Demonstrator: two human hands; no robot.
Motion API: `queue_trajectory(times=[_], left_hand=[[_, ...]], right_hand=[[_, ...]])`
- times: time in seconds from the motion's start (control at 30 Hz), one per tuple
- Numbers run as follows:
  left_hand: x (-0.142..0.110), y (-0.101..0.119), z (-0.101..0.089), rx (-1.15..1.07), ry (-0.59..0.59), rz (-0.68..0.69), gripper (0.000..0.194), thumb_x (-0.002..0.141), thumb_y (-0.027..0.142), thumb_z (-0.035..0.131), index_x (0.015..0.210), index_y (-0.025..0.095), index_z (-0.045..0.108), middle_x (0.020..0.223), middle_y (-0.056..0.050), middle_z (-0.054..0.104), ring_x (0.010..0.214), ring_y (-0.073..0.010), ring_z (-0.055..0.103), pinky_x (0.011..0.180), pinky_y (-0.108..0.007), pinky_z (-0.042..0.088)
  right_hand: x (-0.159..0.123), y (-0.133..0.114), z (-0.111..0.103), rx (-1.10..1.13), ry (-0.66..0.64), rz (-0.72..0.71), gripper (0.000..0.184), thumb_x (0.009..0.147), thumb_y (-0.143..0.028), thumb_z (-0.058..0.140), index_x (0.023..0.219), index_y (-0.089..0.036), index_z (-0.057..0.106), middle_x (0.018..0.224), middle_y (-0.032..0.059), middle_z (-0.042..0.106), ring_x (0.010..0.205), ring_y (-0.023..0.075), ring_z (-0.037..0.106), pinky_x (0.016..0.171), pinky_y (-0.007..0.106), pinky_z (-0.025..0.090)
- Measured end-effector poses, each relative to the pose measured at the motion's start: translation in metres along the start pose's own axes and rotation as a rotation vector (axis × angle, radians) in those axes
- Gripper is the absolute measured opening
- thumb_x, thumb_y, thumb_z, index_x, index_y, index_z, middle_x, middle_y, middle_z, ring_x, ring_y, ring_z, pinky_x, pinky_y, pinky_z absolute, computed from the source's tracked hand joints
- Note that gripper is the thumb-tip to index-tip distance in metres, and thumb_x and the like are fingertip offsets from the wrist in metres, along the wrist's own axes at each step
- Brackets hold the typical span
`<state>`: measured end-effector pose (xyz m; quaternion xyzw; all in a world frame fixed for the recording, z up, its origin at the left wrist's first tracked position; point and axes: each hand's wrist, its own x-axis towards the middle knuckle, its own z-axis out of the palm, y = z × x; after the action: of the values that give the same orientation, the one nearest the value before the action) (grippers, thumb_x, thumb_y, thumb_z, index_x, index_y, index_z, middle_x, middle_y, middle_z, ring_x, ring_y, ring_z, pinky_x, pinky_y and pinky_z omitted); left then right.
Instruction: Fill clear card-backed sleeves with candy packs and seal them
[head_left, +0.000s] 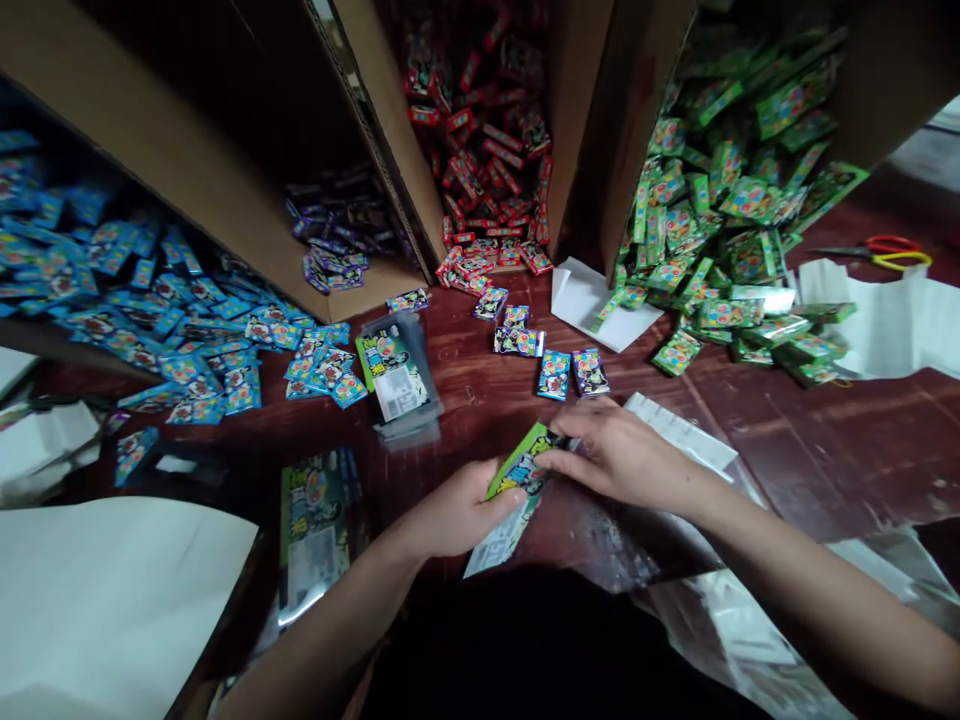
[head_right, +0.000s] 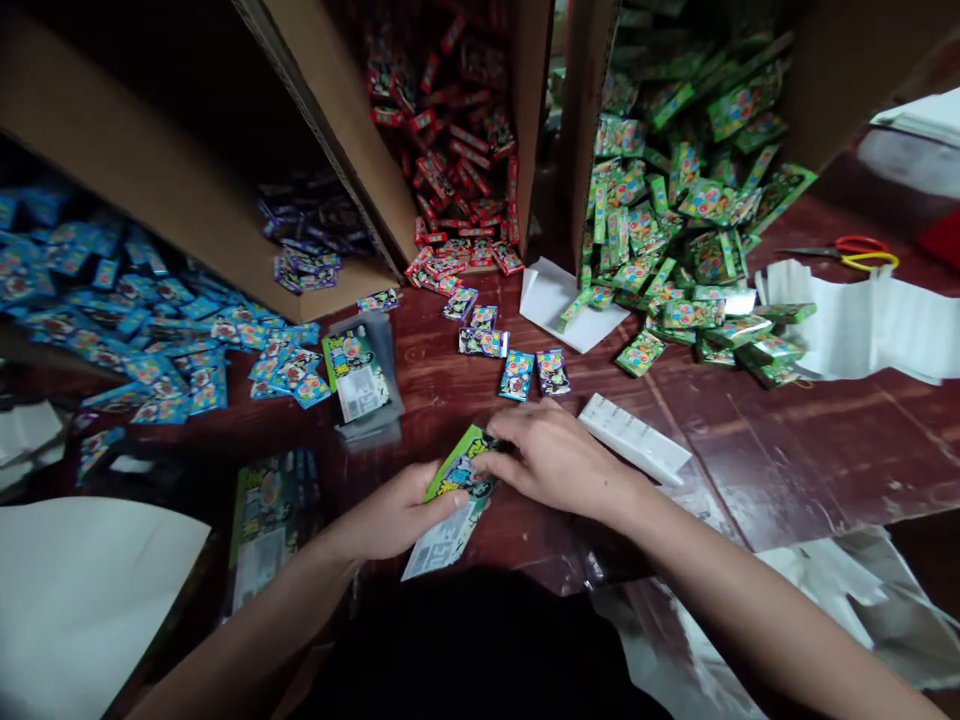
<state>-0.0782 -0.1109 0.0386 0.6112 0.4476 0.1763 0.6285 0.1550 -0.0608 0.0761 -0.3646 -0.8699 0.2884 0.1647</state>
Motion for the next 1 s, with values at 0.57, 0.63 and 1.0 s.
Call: queue_trajectory(times=[0.57, 0.63, 1.0], left_hand=[[0.012, -0.02, 0.029, -0.433, 0.641, -0.104, 0.033, 0.073, 0.038, 0.083, 0.095, 0.015, 0.076, 0.093, -0.004, 0.077, 0.079, -0.0174, 0.068, 0.075, -0.027, 0.053], [0.015, -0.019, 0.033, -0.457, 0.672, -0.107, 0.033, 0.069, 0.036, 0.086, 0.093, 0.016, 0.077, 0.091, -0.003, 0.077, 0.078, -0.016, 0.068, 0.074, -0.025, 0.053], [0.014, -0.014, 0.029, -0.161, 0.777, -0.096, 0.034, 0.071, 0.04, 0.084, 0.094, 0.016, 0.077, 0.085, -0.002, 0.078, 0.074, -0.0174, 0.07, 0.067, -0.025, 0.054]], right_hand=[[-0.009, -0.012, 0.105, 0.569, 0.408, 0.444, 0.03, 0.097, -0.049, 0.055, 0.108, -0.021, 0.059, 0.09, 0.0025, 0.067, 0.079, 0.0173, 0.063, 0.074, 0.031, 0.052], [-0.006, -0.013, 0.105, 0.522, 0.446, 0.434, 0.028, 0.097, -0.047, 0.055, 0.104, -0.021, 0.059, 0.089, 0.0028, 0.066, 0.078, 0.0179, 0.063, 0.072, 0.032, 0.052], [0.01, 0.002, 0.065, 0.031, 0.551, 0.179, 0.06, 0.088, -0.05, 0.068, 0.136, -0.02, 0.048, 0.128, 0.0153, 0.058, 0.12, 0.0317, 0.053, 0.099, 0.05, 0.047]])
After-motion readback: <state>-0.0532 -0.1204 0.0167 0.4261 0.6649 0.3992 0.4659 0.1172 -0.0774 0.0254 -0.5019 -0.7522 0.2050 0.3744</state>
